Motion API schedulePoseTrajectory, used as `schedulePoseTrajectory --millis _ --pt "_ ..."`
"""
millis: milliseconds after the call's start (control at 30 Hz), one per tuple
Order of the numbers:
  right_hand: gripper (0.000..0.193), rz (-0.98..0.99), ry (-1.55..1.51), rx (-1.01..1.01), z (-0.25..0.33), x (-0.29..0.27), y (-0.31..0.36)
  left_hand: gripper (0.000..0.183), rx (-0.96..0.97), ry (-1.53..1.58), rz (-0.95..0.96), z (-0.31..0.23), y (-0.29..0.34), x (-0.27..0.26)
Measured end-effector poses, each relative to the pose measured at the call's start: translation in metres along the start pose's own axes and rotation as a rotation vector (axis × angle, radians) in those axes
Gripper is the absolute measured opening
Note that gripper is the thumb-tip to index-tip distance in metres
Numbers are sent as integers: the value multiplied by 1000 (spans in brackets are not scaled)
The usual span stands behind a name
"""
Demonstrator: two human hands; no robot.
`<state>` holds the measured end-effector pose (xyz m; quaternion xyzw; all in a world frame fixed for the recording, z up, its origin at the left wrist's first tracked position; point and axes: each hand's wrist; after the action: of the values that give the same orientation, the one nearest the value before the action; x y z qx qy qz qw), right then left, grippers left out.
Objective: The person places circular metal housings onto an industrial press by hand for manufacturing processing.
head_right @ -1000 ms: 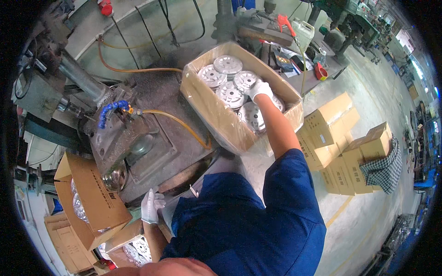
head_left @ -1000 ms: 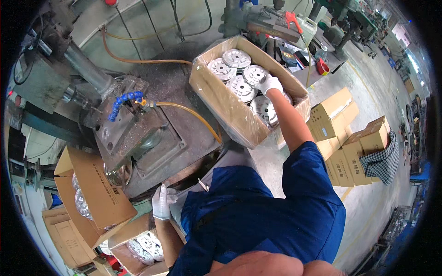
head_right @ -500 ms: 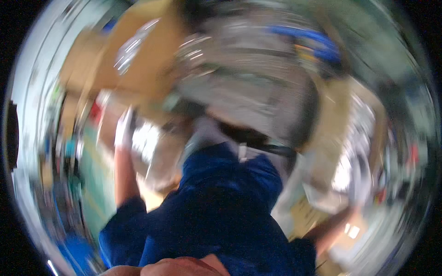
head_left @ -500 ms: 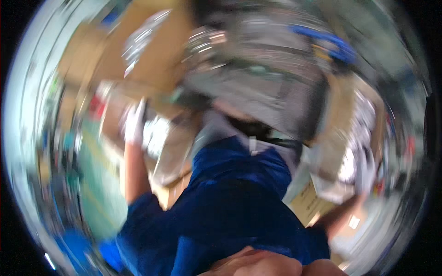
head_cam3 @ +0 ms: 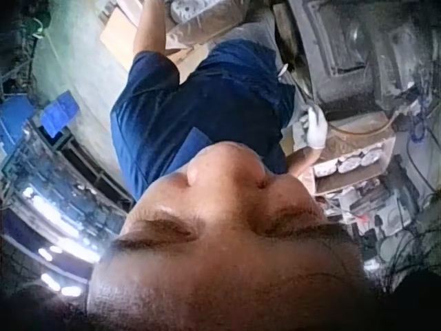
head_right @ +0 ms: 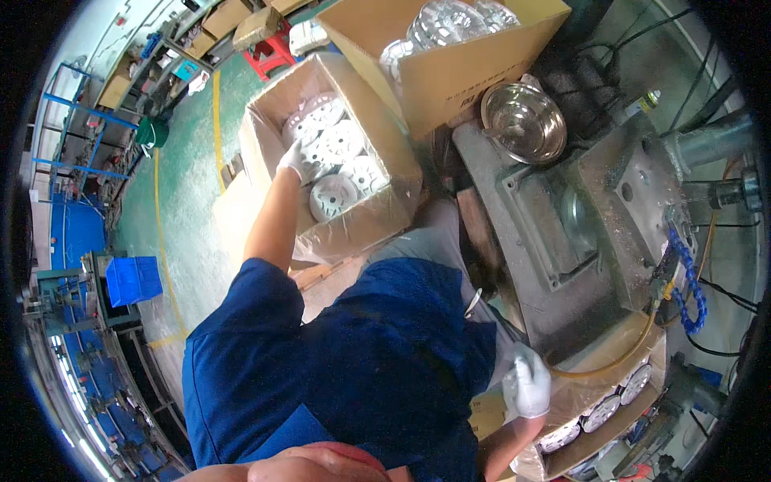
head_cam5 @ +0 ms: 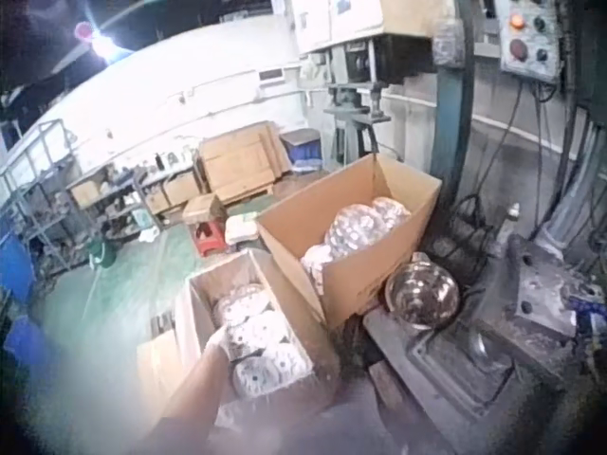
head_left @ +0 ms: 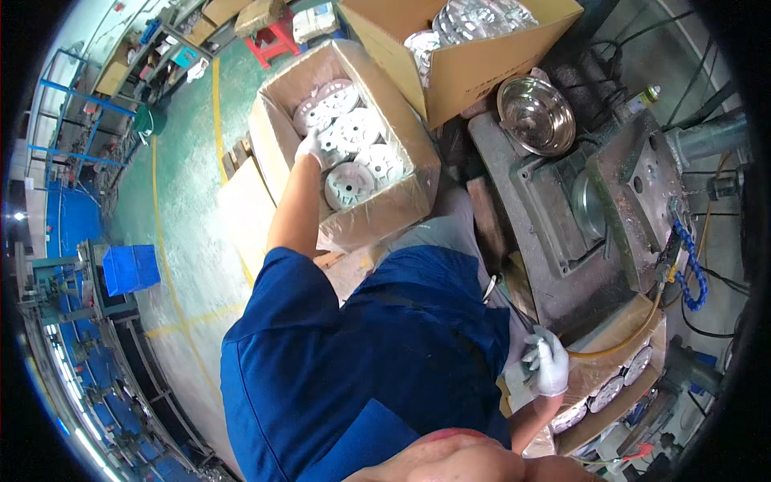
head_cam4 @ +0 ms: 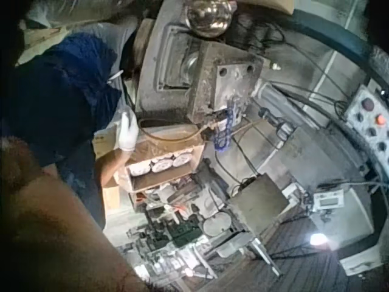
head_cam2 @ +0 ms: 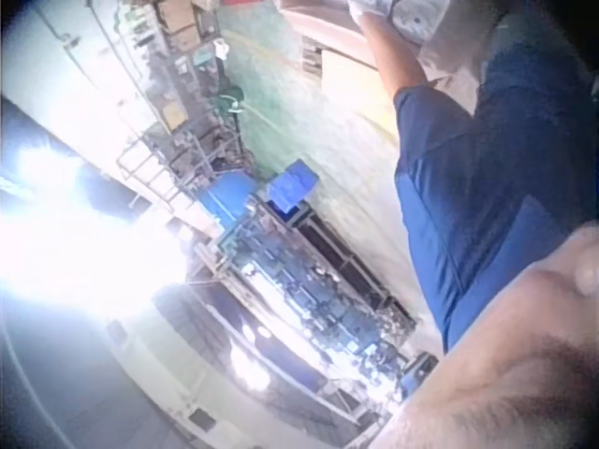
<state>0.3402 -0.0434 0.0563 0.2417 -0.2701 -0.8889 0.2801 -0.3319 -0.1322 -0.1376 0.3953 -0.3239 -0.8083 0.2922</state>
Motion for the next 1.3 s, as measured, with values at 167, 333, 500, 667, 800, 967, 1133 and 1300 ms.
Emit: schedulePoseTrajectory --millis 167,333,500,667,800,967,1133,1300 --pt "36 -57 26 -27 -4 2 7 48 -142 1172 -39 2 51 -76" --pt "37 -83 37 37 -22 10 6 71 -420 1569 107 -23 34 -43" --pt "36 -60 189 23 -36 4 -8 65 -310 1506 -49 -21 43 -29" --pt "40 -74 134 90 -3 5 -8 39 -156 1928 -224 3 85 -41" --pt "39 -96 109 62 -4 4 -2 40 -187 2403 -531 30 140 -74" --pt "38 -6 122 14 0 6 -7 37 84 2564 -730 40 170 -110" --pt "45 137 -85 -112 13 23 -34 38 390 2062 -934 28 176 -185" --pt "75 483 -812 -39 34 61 -73 21 966 1724 -809 -8 204 -327"
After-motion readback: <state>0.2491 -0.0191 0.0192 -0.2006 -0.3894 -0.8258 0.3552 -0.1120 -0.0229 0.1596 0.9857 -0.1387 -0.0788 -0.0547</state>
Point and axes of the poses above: each hand's wrist, its own y-axis away from the middle knuckle, its own x-axis out of the palm, z = x × y, and after that the axes turned 5 degrees about y, right-handed
